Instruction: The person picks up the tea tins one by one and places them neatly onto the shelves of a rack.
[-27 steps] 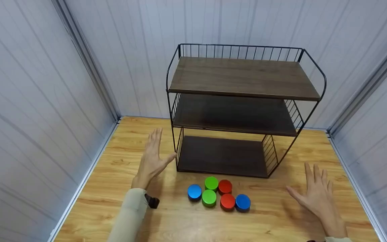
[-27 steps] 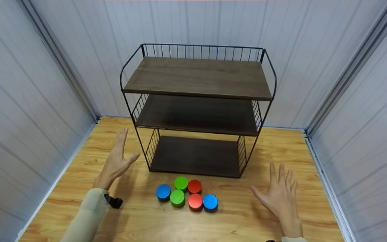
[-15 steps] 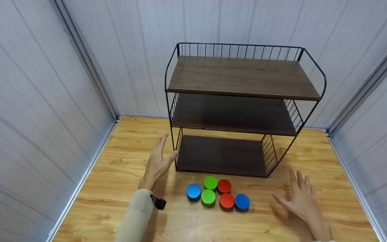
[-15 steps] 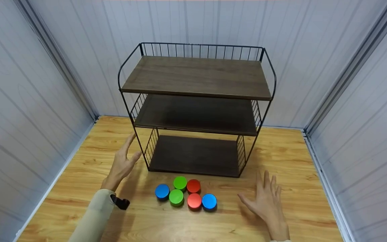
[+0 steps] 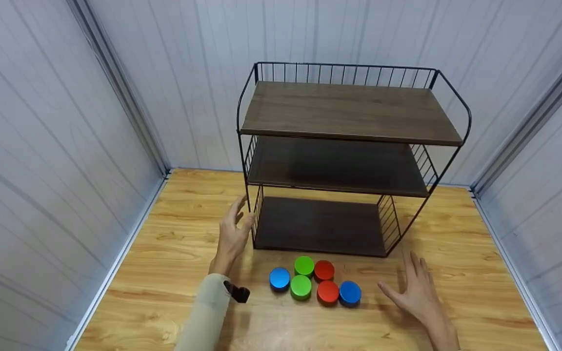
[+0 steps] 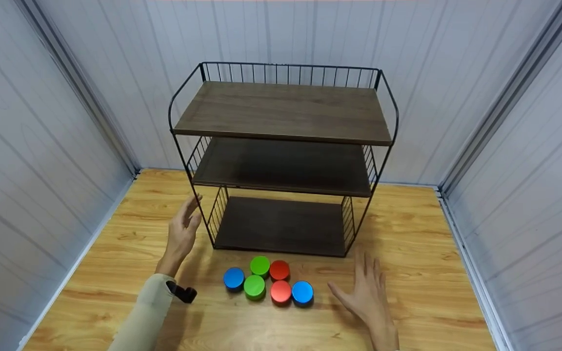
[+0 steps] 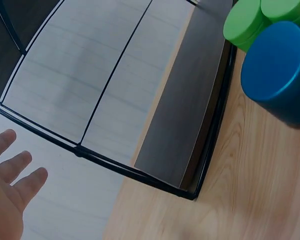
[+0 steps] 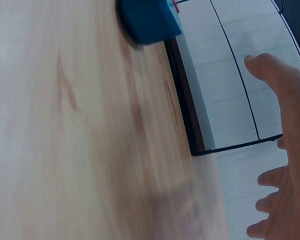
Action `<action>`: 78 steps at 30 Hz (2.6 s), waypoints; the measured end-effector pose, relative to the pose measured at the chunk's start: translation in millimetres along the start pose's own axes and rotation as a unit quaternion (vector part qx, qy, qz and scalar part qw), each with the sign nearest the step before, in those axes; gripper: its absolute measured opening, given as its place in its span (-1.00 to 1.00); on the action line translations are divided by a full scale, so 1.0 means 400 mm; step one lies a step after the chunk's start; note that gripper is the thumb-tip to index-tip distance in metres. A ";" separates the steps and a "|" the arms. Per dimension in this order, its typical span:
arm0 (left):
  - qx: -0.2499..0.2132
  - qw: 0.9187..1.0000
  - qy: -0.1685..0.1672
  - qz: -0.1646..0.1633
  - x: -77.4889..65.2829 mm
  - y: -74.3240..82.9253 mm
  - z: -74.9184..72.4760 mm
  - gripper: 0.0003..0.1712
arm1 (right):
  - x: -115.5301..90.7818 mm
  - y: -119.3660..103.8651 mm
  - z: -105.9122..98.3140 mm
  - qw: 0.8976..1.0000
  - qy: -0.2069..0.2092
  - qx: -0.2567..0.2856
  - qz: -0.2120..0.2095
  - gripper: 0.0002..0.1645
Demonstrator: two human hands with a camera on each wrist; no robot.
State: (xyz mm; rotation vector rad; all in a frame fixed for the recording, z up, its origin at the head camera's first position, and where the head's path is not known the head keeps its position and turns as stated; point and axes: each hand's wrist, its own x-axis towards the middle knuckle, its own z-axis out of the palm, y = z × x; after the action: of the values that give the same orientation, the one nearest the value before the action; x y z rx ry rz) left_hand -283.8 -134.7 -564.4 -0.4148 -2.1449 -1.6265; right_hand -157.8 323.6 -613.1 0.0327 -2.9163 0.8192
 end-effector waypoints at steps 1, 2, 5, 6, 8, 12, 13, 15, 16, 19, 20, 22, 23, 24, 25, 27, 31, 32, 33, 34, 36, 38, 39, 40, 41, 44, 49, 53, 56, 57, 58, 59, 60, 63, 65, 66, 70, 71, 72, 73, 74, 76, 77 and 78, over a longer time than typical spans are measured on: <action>-0.008 1.000 0.000 -0.002 0.000 0.001 0.002 -0.34 | -0.002 -0.002 0.005 1.000 0.003 0.006 -0.002 0.32; -0.014 1.000 0.000 -0.004 0.000 0.002 0.005 -0.35 | -0.004 -0.003 0.010 1.000 0.008 0.012 -0.005 0.31; -0.030 1.000 -0.002 0.001 -0.002 0.046 0.006 -0.40 | -0.014 -0.007 0.027 0.999 0.012 0.033 -0.009 0.29; -0.033 0.999 -0.003 0.005 -0.003 0.059 0.006 -0.42 | -0.017 -0.009 0.032 0.999 0.012 0.037 -0.009 0.28; -0.039 0.999 -0.006 0.013 -0.004 0.088 0.008 -0.44 | -0.023 -0.014 0.041 0.999 0.007 0.047 -0.007 0.28; -0.049 0.998 -0.020 0.028 -0.002 0.098 0.014 -0.47 | -0.032 -0.024 0.051 0.998 -0.006 0.065 0.003 0.29; -0.054 0.998 -0.025 0.027 -0.002 0.096 0.016 -0.47 | -0.033 -0.026 0.053 0.997 -0.008 0.071 0.003 0.29; -0.062 0.997 -0.033 0.025 -0.002 0.093 0.019 -0.45 | -0.037 -0.029 0.059 0.996 -0.007 0.085 0.003 0.30; -0.066 0.997 -0.035 0.022 -0.002 0.091 0.019 -0.45 | -0.039 -0.031 0.062 0.996 -0.006 0.094 0.002 0.30; -0.066 0.997 -0.032 0.013 -0.001 0.078 0.023 -0.50 | -0.044 -0.034 0.074 0.993 -0.005 0.121 -0.001 0.30; -0.062 0.998 -0.030 0.011 -0.001 0.071 0.024 -0.52 | -0.046 -0.035 0.078 0.992 -0.004 0.128 -0.003 0.30; -0.055 0.998 -0.025 0.005 0.000 0.051 0.028 -0.54 | -0.049 -0.037 0.087 0.989 -0.006 0.145 -0.003 0.30; -0.051 0.998 -0.024 0.003 0.000 0.040 0.028 -0.55 | -0.050 -0.039 0.091 0.988 -0.009 0.154 -0.002 0.31; -0.049 0.999 -0.024 0.002 0.001 0.028 0.030 -0.54 | -0.051 -0.041 0.093 0.987 -0.008 0.159 -0.003 0.32; -0.045 0.999 -0.023 0.002 0.002 0.021 0.030 -0.54 | -0.051 -0.043 0.096 0.986 -0.008 0.166 -0.006 0.33; -0.042 0.999 -0.021 0.000 0.002 0.010 0.031 -0.54 | -0.052 -0.048 0.101 0.983 -0.008 0.183 -0.011 0.35; -0.044 0.999 -0.011 -0.009 0.004 0.004 0.031 -0.58 | -0.052 -0.060 0.112 0.979 -0.020 0.204 -0.016 0.35; -0.047 0.999 -0.009 -0.013 0.005 0.002 0.031 -0.59 | -0.053 -0.063 0.115 0.976 -0.029 0.217 -0.013 0.35; -0.051 0.998 -0.008 -0.017 0.005 0.002 0.030 -0.61 | -0.054 -0.066 0.119 0.973 -0.038 0.228 -0.008 0.35; -0.054 0.998 -0.008 -0.020 0.006 0.003 0.030 -0.62 | -0.056 -0.069 0.122 0.969 -0.049 0.241 -0.002 0.36; -0.060 0.998 -0.010 -0.026 0.006 0.004 0.029 -0.64 | -0.059 -0.076 0.130 0.961 -0.068 0.268 0.008 0.37; -0.065 0.997 -0.010 -0.031 0.007 0.005 0.027 -0.64 | -0.061 -0.083 0.136 0.953 -0.080 0.293 0.013 0.38; -0.066 0.997 -0.011 -0.032 0.007 0.005 0.026 -0.64 | -0.062 -0.086 0.139 0.951 -0.083 0.298 0.013 0.38; -0.068 0.997 -0.012 -0.034 0.008 0.005 0.026 -0.63 | -0.063 -0.088 0.143 0.948 -0.086 0.306 0.011 0.37; -0.067 0.997 -0.012 -0.035 0.008 0.004 0.026 -0.63 | -0.064 -0.091 0.145 0.946 -0.088 0.311 0.009 0.37; -0.067 0.997 -0.014 -0.037 0.011 0.002 0.027 -0.61 | -0.066 -0.096 0.151 0.943 -0.090 0.321 0.004 0.34; -0.067 0.997 -0.017 -0.043 0.016 0.003 0.029 -0.60 | -0.066 -0.102 0.158 0.956 -0.079 0.283 -0.012 0.29; -0.053 0.997 -0.013 -0.045 0.021 0.004 0.030 -0.59 | -0.063 -0.108 0.167 0.958 -0.076 0.274 -0.032 0.26; -0.039 0.998 -0.009 -0.043 0.025 0.007 0.029 -0.57 | -0.061 -0.112 0.173 0.958 -0.080 0.272 -0.043 0.25; -0.034 0.998 -0.008 -0.043 0.027 0.008 0.030 -0.55 | -0.061 -0.113 0.175 0.959 -0.082 0.266 -0.044 0.24; -0.031 0.999 -0.008 -0.042 0.029 0.008 0.030 -0.54 | -0.061 -0.114 0.176 0.961 -0.084 0.260 -0.046 0.23; -0.029 0.999 -0.008 -0.042 0.030 0.009 0.030 -0.53 | -0.061 -0.116 0.177 0.962 -0.086 0.253 -0.047 0.22; -0.028 0.999 -0.008 -0.043 0.030 0.011 0.031 -0.53 | -0.061 -0.117 0.177 0.964 -0.087 0.247 -0.047 0.21; -0.023 0.999 -0.007 -0.042 0.031 0.013 0.032 -0.53 | -0.060 -0.120 0.179 0.967 -0.089 0.233 -0.047 0.19; -0.021 0.999 -0.002 -0.041 0.031 0.017 0.034 -0.55 | -0.059 -0.122 0.179 0.969 -0.088 0.228 -0.048 0.19; -0.018 0.999 0.001 -0.042 0.030 0.031 0.034 -0.56 | -0.058 -0.123 0.180 0.969 -0.087 0.227 -0.050 0.19; -0.007 0.999 0.008 -0.039 0.030 0.035 0.034 -0.58 | -0.057 -0.128 0.183 0.967 -0.082 0.231 -0.064 0.18; -0.006 0.999 0.008 -0.039 0.030 0.034 0.033 -0.57 | -0.056 -0.130 0.185 0.967 -0.081 0.234 -0.066 0.18; -0.005 0.999 0.007 -0.037 0.031 0.034 0.032 -0.57 | -0.056 -0.132 0.186 0.967 -0.079 0.232 -0.070 0.17; -0.004 0.999 0.006 -0.034 0.031 0.021 0.031 -0.57 | -0.056 -0.133 0.187 0.968 -0.075 0.227 -0.074 0.16; -0.002 0.999 0.006 -0.032 0.032 0.021 0.030 -0.57 | -0.056 -0.134 0.188 0.969 -0.071 0.223 -0.078 0.15; 0.000 1.000 0.007 -0.031 0.033 0.021 0.029 -0.56 | -0.056 -0.135 0.190 0.972 -0.063 0.210 -0.087 0.11; 0.003 1.000 0.007 -0.029 0.034 0.021 0.029 -0.55 | -0.055 -0.135 0.191 0.973 -0.059 0.204 -0.093 0.09; 0.007 1.000 0.007 -0.028 0.034 0.021 0.030 -0.54 | -0.055 -0.134 0.192 0.973 -0.057 0.199 -0.099 0.06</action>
State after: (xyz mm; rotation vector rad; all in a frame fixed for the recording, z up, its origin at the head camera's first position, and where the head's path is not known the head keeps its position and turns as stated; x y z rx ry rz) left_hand -293.5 -121.2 -553.2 -0.3412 -2.1745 -1.6371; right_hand -141.1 237.5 -652.8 0.4077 -2.7347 1.3851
